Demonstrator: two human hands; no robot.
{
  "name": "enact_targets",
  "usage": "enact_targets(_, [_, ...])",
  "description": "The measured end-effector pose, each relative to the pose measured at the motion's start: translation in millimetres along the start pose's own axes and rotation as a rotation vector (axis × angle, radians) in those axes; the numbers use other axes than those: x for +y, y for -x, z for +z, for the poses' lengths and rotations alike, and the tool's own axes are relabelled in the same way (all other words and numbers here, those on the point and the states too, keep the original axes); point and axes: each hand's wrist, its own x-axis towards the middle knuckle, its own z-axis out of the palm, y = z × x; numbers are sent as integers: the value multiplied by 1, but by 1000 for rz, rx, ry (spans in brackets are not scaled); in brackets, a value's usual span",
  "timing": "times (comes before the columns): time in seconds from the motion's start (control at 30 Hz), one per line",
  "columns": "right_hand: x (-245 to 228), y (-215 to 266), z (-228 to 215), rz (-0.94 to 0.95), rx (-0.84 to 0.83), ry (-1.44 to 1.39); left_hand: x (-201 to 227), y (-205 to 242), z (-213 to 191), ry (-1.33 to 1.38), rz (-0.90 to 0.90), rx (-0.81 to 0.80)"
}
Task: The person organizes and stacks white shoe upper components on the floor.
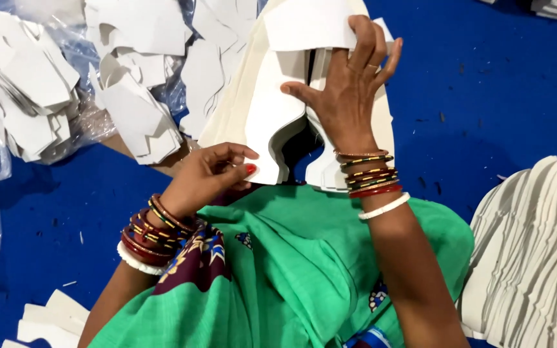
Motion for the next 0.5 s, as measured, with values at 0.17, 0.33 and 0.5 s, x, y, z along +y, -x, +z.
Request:
enact_targets(0.17, [4, 8, 7, -54, 63, 79, -6, -1, 1, -64, 4, 39])
enact_targets(0.33, [4, 10, 10, -73, 86, 104, -3, 1, 4, -106, 29, 70])
enact_targets(0.5, [4, 8, 9, -32, 22, 64, -2, -2, 7, -171, 6, 111])
